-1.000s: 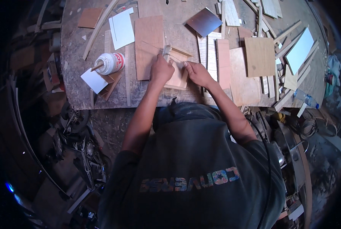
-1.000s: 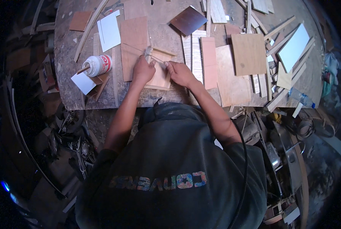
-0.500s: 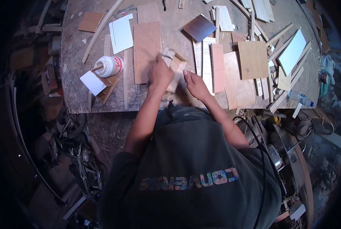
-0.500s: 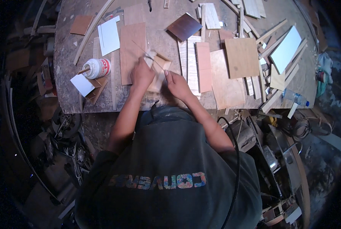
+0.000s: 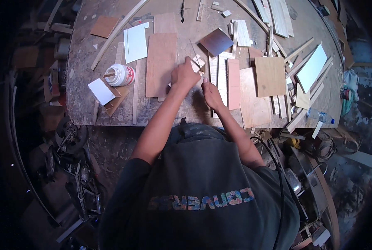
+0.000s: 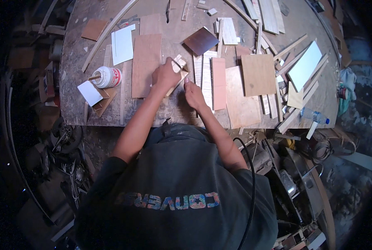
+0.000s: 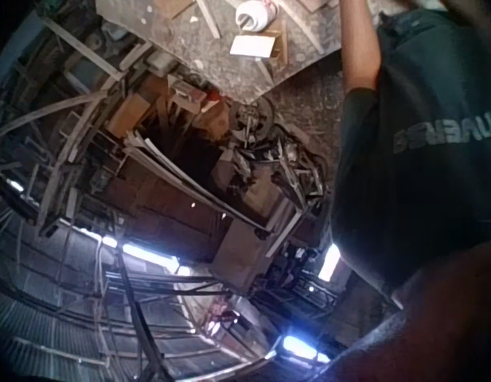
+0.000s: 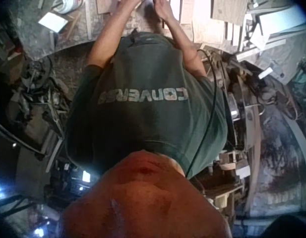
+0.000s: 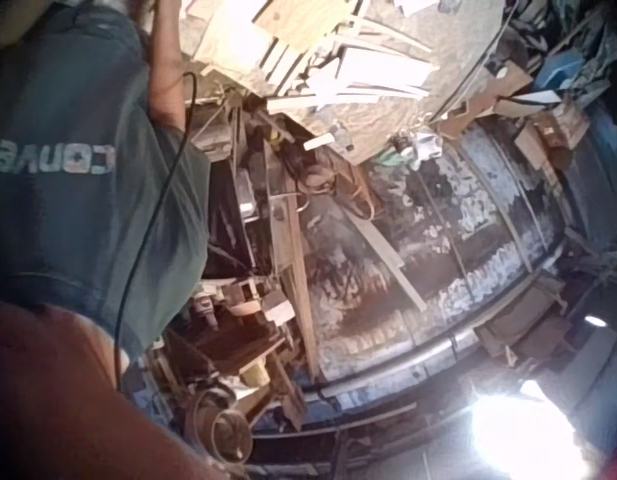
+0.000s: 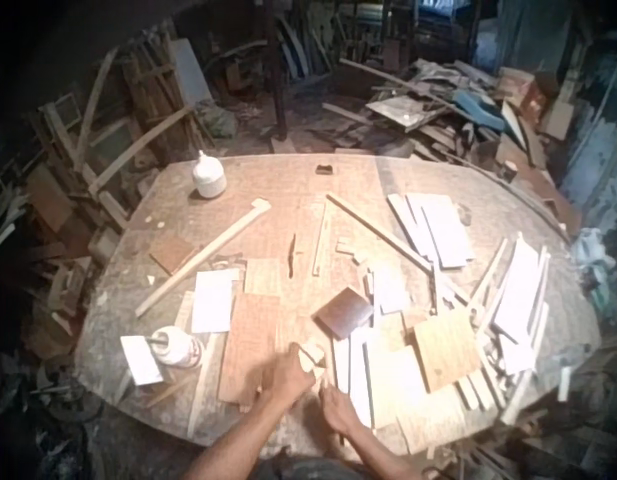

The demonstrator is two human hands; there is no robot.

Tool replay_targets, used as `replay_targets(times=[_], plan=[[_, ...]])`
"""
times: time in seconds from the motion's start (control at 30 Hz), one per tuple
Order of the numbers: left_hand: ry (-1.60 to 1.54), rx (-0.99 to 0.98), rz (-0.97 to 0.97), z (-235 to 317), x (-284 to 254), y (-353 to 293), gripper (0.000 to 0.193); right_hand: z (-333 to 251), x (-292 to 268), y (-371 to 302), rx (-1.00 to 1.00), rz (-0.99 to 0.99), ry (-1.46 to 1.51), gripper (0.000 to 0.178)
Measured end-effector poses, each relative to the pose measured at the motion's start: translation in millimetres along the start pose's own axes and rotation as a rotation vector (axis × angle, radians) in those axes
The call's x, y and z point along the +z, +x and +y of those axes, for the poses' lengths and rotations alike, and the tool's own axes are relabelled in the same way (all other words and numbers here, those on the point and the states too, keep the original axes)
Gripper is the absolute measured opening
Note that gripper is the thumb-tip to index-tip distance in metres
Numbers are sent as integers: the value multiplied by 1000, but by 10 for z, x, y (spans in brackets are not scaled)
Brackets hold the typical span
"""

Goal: The person assembles a small wooden box by hand, fitting together pre-cut wooden pieces on a cluttered workbench. They use a thin metal rod to pry and adjust the joints of the box frame, ensuring the pieces align correctly. The person repeatedly lifts and rotates the box to check the fit of the corners and sides.

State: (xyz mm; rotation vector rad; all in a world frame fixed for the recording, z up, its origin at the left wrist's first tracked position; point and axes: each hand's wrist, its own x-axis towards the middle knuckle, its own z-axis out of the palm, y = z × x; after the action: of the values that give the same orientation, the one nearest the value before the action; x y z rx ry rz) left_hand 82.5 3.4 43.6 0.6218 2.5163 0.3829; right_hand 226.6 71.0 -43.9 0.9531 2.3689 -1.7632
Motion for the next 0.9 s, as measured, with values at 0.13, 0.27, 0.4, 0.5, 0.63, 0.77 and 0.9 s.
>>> replay_targets(times=[0.13,0.27,0.4,0.5,0.63,0.77,0.9], plan=[[49,2,7,65,144,-65,51,23,13,-128,21,62,-69,63],[52,-8,14,79,154,-74,47,-23,-51,-171,-44,115,-62,59],[50,-30,7,90,69,-73,47,187,-9,-347,-17,110,-83,57],[62,-3,3,123,96,-74,48,107,-14,-398,-1,133,-90,56],[74,6,40,153,199,-166,49,-353,-133,-64,-8,190,-39,56],[66,-1,28,170,101,-75,49,-92,-9,-111,-81,244,-27,56],[80,-7,42,127,203,-107,49,-130,-149,-307,18,167,-25,56]])
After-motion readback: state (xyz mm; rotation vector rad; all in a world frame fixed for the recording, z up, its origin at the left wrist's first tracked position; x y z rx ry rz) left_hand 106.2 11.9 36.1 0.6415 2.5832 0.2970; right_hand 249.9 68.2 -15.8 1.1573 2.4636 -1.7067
